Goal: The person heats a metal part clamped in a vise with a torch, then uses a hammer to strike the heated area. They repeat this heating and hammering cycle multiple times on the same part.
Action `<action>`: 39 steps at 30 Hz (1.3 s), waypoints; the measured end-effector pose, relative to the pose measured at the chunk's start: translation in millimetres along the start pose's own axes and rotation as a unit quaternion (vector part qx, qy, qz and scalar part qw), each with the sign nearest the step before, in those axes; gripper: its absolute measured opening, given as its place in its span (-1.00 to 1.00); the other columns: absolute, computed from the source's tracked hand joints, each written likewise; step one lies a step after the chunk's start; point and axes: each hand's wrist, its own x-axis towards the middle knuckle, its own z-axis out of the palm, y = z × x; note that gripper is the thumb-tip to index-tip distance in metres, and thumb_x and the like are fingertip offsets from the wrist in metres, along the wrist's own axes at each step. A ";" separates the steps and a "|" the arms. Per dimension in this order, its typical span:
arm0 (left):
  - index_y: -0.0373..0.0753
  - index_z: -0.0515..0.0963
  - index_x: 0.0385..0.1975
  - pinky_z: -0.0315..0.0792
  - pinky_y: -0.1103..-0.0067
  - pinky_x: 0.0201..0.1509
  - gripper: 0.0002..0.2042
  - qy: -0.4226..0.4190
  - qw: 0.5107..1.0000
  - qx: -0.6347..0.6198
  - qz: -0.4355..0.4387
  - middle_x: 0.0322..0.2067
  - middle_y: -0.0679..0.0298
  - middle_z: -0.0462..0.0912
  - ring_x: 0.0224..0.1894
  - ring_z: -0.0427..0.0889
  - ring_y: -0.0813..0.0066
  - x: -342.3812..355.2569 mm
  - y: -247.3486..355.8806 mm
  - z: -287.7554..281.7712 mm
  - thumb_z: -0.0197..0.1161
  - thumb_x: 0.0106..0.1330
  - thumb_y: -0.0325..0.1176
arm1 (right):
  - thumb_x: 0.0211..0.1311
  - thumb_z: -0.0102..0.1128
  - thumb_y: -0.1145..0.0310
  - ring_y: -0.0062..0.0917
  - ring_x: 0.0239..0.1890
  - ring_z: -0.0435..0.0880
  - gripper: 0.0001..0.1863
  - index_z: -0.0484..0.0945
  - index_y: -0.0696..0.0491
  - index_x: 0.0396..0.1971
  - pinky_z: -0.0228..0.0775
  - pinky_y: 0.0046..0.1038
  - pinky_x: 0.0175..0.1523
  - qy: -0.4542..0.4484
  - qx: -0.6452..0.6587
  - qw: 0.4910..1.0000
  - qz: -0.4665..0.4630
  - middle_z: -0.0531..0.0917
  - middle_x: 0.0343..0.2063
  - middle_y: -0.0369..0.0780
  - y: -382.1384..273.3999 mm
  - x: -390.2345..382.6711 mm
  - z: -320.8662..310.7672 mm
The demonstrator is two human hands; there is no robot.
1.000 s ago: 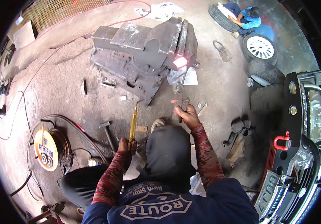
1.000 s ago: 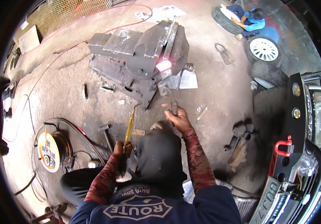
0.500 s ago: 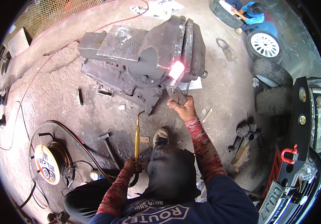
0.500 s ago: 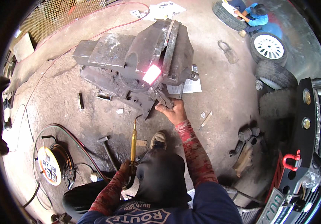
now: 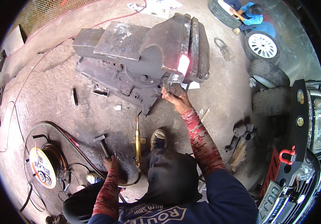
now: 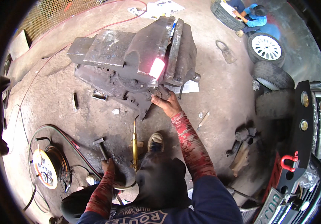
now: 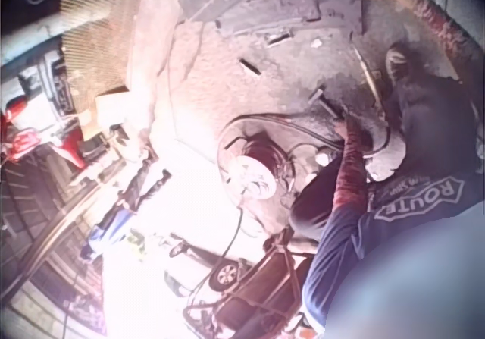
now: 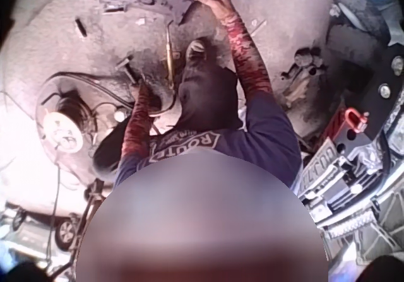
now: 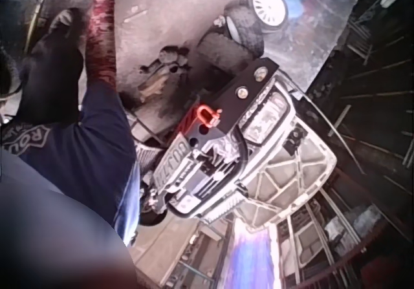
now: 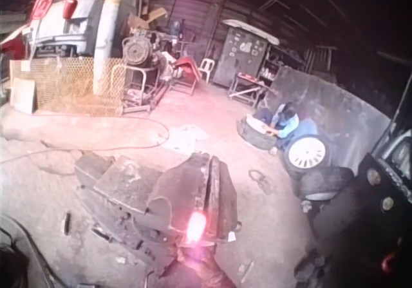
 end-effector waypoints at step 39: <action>-0.10 0.41 -0.34 0.31 0.48 -0.69 -0.87 -0.213 0.881 -0.396 -0.151 -0.63 0.35 0.42 -0.72 0.41 0.44 -11.3 65.8 -156.2 0.20 0.32 -0.26 | 0.34 0.39 0.21 -0.66 -0.44 0.52 -0.73 0.69 0.12 -0.19 0.43 -0.51 -0.27 0.184 -0.069 0.980 -0.036 0.68 -0.47 -0.39 -7.5 7.4 44.0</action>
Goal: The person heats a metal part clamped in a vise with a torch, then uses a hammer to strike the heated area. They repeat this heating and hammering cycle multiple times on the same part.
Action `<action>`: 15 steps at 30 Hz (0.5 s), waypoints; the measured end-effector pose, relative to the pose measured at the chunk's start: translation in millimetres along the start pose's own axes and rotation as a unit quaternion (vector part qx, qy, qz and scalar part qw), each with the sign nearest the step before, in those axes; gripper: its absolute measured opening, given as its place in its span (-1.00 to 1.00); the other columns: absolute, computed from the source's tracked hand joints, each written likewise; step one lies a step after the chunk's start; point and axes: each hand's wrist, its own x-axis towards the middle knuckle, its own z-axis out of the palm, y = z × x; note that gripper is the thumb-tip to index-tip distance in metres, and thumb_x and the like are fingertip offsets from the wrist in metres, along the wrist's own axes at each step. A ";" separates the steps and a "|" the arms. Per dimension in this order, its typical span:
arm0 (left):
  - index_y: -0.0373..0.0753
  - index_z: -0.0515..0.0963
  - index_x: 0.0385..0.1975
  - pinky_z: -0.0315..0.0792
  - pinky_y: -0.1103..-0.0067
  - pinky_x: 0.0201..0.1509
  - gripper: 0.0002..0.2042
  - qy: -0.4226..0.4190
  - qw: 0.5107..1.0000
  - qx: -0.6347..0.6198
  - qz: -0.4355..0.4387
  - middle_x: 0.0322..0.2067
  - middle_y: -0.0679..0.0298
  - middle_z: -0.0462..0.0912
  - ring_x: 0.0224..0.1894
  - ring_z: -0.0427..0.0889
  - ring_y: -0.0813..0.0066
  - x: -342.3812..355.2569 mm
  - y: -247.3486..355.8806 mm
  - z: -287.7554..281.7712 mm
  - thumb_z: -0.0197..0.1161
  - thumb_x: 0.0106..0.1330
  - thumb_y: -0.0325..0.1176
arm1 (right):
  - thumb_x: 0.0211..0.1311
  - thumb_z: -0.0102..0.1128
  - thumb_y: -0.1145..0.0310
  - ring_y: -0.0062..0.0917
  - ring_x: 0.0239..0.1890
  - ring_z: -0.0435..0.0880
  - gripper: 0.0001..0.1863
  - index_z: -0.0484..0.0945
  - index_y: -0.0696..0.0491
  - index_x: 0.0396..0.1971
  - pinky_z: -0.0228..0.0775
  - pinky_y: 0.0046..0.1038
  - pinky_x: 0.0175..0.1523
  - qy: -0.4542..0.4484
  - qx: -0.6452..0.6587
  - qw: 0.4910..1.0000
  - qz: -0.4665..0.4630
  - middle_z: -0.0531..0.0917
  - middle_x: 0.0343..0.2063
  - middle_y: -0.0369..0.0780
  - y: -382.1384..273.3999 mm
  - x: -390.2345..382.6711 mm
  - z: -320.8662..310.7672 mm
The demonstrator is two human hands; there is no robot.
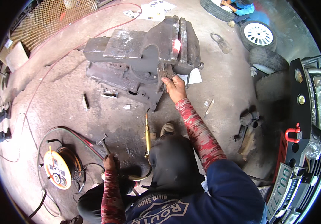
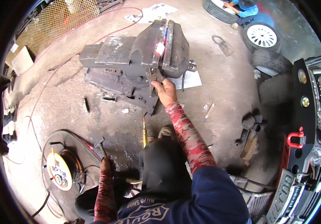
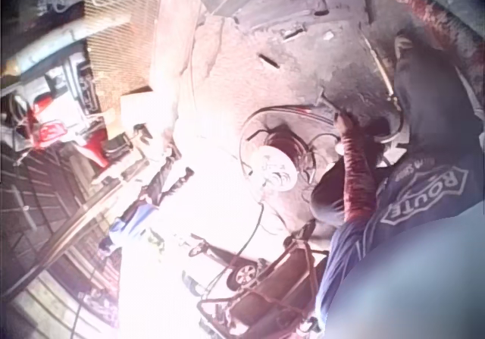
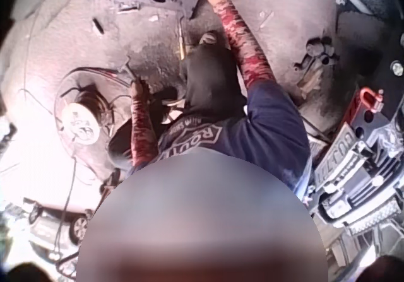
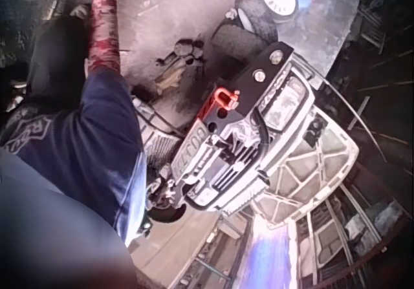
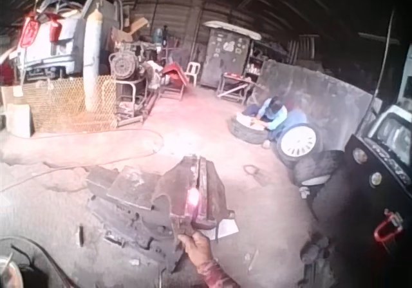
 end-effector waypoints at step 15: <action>-0.29 0.45 -0.05 0.30 0.64 -0.65 -0.78 -0.057 0.943 0.051 0.323 -0.62 0.36 0.42 -0.70 0.39 0.61 -195.4 124.0 12.5 0.19 0.50 -0.29 | 0.30 0.35 0.08 -0.26 -0.19 0.76 -0.60 0.67 0.06 -0.04 0.52 -0.29 -0.01 -0.049 -0.099 0.993 -0.041 0.78 -0.21 -0.09 -2.7 11.6 -36.7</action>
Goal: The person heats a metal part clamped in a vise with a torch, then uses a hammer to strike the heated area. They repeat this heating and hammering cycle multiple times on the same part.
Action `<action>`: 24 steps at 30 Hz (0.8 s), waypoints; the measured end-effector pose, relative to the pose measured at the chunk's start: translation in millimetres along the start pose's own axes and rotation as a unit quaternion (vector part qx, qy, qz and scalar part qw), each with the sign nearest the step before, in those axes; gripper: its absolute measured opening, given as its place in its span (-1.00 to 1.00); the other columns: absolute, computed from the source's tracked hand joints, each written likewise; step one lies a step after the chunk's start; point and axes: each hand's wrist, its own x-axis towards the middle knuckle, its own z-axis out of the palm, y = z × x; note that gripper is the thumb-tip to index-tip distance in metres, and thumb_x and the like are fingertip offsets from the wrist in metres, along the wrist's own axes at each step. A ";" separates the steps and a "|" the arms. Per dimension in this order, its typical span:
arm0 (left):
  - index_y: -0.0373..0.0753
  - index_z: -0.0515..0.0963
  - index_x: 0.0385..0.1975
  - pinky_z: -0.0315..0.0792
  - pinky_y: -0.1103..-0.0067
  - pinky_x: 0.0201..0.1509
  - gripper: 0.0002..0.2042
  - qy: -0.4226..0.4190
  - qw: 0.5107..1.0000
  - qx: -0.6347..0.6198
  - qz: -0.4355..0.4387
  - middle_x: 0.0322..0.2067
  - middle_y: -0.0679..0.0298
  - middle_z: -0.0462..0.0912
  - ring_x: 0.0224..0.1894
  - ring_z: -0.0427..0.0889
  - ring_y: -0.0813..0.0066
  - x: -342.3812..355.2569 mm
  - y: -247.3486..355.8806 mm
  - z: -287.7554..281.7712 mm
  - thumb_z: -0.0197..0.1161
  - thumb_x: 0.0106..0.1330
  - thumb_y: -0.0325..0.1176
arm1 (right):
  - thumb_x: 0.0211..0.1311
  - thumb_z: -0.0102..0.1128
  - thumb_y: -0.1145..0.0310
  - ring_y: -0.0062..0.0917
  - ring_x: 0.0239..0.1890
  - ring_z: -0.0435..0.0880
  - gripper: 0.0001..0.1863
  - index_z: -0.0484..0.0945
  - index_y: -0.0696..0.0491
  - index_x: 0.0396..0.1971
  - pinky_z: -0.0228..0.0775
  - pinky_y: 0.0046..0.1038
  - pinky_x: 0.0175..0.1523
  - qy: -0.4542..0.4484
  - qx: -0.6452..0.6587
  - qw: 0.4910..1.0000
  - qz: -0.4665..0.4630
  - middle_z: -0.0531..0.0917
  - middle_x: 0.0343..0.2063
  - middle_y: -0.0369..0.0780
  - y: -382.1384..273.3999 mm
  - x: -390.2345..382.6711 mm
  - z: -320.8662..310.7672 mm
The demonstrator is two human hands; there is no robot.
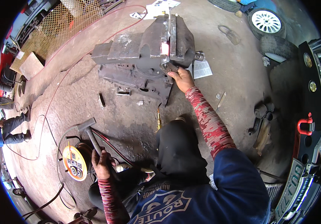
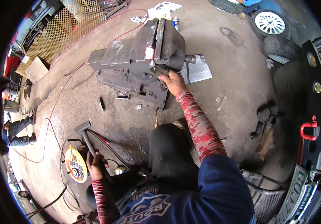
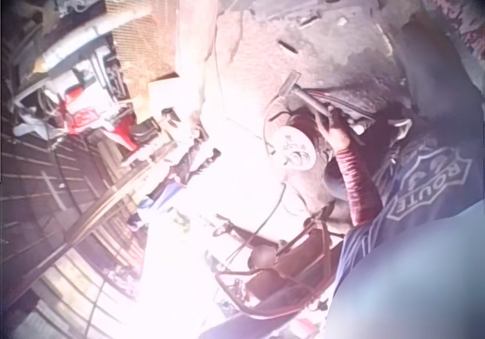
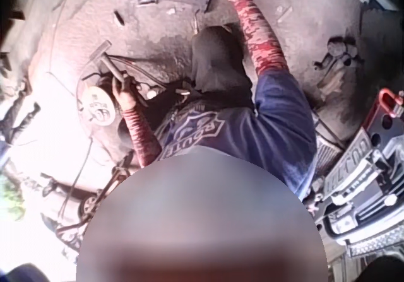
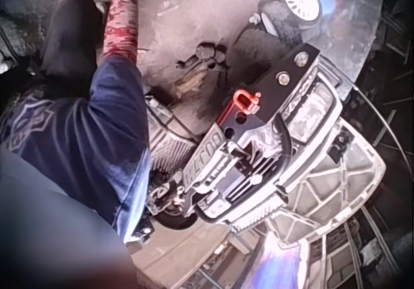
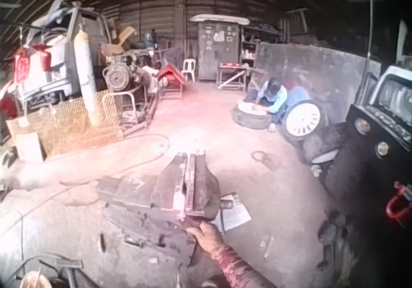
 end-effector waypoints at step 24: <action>-0.37 0.54 0.10 0.57 0.22 -0.24 -0.68 -0.183 0.716 0.513 0.437 -0.46 -0.22 0.63 -0.35 0.71 -0.16 71.4 219.8 201.7 0.18 0.46 -0.32 | 0.32 0.24 -0.08 0.13 -0.20 0.67 -0.52 0.58 0.09 -0.14 0.48 0.07 -0.10 0.099 -0.154 0.983 0.023 0.71 -0.32 0.10 -13.1 -6.0 19.1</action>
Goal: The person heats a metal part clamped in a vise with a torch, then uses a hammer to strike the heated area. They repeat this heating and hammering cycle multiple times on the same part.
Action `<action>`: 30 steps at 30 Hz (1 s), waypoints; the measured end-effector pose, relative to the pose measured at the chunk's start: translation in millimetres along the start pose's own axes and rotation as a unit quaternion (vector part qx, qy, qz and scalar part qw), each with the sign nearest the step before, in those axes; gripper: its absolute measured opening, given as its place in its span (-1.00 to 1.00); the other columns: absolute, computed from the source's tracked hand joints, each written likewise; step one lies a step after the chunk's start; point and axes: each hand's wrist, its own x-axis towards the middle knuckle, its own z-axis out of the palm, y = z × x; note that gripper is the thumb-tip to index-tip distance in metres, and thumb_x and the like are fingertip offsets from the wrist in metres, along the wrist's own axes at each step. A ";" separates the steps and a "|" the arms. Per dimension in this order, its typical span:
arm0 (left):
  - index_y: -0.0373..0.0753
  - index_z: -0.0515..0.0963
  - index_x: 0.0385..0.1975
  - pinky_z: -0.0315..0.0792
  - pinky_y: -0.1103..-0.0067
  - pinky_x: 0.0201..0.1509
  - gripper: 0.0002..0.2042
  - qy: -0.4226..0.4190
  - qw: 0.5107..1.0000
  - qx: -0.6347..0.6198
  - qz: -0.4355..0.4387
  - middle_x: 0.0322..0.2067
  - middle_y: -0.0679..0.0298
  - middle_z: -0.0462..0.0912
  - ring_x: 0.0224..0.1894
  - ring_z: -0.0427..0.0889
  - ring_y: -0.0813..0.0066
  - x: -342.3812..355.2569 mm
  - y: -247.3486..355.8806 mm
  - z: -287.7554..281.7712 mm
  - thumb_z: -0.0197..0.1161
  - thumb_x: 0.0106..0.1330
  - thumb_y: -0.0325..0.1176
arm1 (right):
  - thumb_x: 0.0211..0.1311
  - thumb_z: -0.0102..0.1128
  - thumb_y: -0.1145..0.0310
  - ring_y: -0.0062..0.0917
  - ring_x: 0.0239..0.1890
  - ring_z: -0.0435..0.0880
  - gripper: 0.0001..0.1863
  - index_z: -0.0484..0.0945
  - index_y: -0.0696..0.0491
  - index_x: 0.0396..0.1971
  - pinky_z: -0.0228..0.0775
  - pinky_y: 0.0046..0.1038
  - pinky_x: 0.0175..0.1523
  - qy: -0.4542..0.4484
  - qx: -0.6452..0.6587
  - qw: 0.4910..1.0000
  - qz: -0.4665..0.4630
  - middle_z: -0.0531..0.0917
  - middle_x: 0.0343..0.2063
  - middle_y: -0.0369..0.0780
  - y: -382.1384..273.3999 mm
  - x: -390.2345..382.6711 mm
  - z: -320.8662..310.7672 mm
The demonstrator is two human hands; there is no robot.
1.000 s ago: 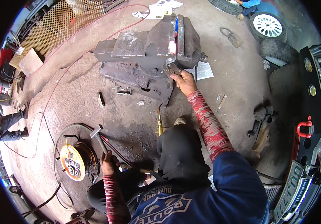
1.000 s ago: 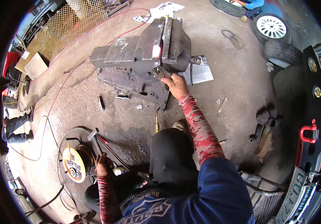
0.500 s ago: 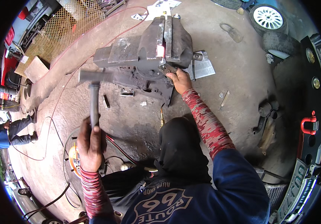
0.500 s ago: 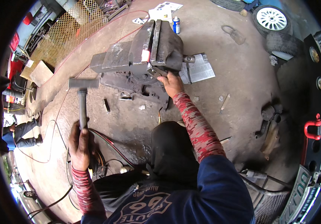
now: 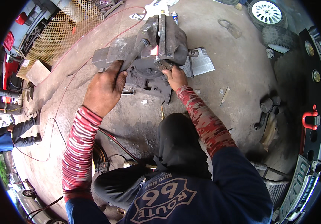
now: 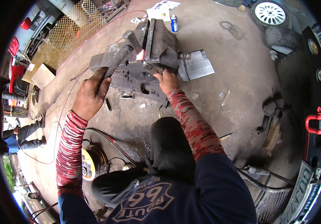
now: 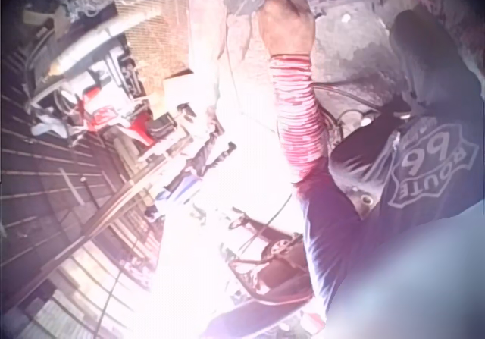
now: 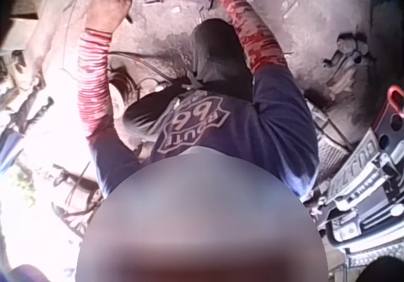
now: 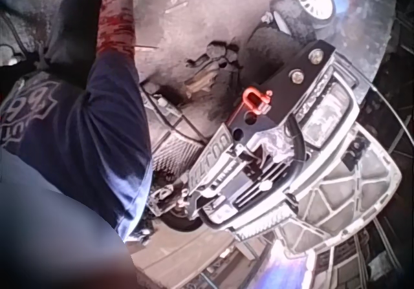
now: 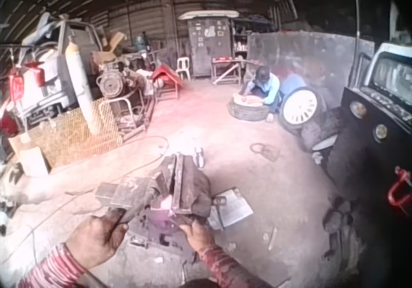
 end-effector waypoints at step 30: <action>-0.28 0.53 0.09 0.07 0.78 -0.65 -0.70 0.197 0.932 -0.302 0.039 -0.59 0.54 0.36 -0.66 0.22 0.87 14.3 52.6 -68.2 0.12 0.59 -0.19 | 0.36 0.22 -0.03 0.10 -0.19 0.66 -0.54 0.54 0.14 -0.17 0.47 0.01 -0.09 0.004 -0.004 1.000 -0.021 0.70 -0.29 0.11 -11.4 -23.4 5.9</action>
